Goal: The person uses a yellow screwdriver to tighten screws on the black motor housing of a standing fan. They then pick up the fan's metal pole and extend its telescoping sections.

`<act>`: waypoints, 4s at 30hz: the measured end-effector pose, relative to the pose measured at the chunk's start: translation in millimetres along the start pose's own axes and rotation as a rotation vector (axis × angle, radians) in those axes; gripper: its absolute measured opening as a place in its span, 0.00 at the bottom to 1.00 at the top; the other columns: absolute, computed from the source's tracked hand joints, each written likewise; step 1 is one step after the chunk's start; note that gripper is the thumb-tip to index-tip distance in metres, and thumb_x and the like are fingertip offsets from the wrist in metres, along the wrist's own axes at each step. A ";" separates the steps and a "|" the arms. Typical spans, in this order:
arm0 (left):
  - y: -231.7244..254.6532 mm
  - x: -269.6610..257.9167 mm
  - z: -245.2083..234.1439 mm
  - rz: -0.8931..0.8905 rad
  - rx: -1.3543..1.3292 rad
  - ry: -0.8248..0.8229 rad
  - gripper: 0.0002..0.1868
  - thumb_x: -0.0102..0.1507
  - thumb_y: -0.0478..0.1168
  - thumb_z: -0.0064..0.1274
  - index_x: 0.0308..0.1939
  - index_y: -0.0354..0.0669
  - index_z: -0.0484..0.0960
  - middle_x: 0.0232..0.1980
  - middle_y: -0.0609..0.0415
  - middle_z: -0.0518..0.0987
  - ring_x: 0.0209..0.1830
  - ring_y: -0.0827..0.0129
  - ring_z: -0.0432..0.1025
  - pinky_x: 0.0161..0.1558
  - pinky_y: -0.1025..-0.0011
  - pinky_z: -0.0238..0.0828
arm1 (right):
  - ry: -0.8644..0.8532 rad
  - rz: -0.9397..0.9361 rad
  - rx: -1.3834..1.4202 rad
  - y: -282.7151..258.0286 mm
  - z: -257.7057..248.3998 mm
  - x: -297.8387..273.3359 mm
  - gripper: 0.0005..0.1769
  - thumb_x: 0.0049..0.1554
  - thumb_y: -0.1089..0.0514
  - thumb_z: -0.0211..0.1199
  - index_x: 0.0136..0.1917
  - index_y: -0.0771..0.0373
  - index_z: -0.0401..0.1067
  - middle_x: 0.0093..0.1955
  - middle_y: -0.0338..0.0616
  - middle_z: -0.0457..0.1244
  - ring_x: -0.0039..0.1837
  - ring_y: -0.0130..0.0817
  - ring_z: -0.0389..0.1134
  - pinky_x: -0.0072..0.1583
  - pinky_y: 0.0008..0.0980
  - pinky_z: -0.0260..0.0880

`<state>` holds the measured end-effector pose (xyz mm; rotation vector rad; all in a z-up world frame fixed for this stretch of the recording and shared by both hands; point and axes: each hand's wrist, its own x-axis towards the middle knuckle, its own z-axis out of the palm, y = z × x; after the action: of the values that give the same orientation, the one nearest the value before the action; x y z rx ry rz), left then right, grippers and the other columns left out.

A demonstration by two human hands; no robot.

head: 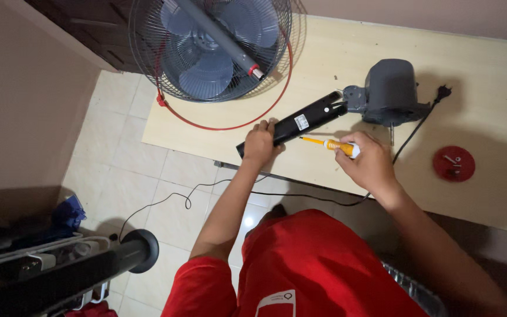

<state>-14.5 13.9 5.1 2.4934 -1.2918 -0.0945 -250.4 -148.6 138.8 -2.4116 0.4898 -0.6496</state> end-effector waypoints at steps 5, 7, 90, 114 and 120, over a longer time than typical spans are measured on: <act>9.4 -7.7 -3.8 -0.017 -0.018 0.048 0.44 0.47 0.48 0.69 0.66 0.40 0.71 0.51 0.47 0.75 0.48 0.53 0.73 0.49 0.57 0.73 | -0.051 -0.076 0.000 -15.9 3.5 25.5 0.12 0.54 0.57 0.69 0.50 0.64 0.74 0.44 0.49 0.68 0.42 0.44 0.72 0.46 0.39 0.71; 9.8 -9.0 -5.1 -0.017 -0.032 0.061 0.45 0.48 0.48 0.68 0.67 0.40 0.70 0.51 0.46 0.75 0.48 0.53 0.73 0.50 0.57 0.73 | -0.061 -0.119 -0.013 -21.9 5.1 33.1 0.11 0.53 0.58 0.68 0.48 0.63 0.74 0.43 0.48 0.67 0.42 0.45 0.71 0.46 0.40 0.70; 9.8 -5.3 2.2 -0.046 -0.011 0.096 0.45 0.43 0.47 0.72 0.63 0.43 0.74 0.52 0.51 0.75 0.48 0.56 0.74 0.48 0.60 0.75 | -0.252 -0.164 -0.443 -53.7 39.4 60.6 0.12 0.62 0.53 0.61 0.53 0.63 0.70 0.49 0.55 0.61 0.38 0.53 0.70 0.40 0.49 0.70; 8.7 -7.0 -0.3 -0.031 -0.014 0.083 0.45 0.44 0.47 0.72 0.64 0.43 0.73 0.53 0.50 0.75 0.48 0.56 0.74 0.47 0.59 0.76 | -0.302 -0.152 -0.494 -47.0 46.7 55.9 0.17 0.65 0.47 0.61 0.57 0.62 0.66 0.47 0.50 0.63 0.43 0.51 0.71 0.45 0.49 0.71; 6.7 -7.3 1.3 -0.030 -0.011 0.081 0.44 0.45 0.47 0.71 0.64 0.43 0.73 0.52 0.51 0.75 0.47 0.56 0.75 0.47 0.59 0.76 | -0.242 -0.249 -0.434 -51.1 39.0 52.2 0.19 0.51 0.54 0.63 0.54 0.64 0.66 0.47 0.56 0.63 0.40 0.52 0.71 0.41 0.50 0.70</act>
<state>-24.3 15.9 5.4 2.4804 -1.2190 -0.0074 -176.8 -117.4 160.4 -2.9476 0.2479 -0.3680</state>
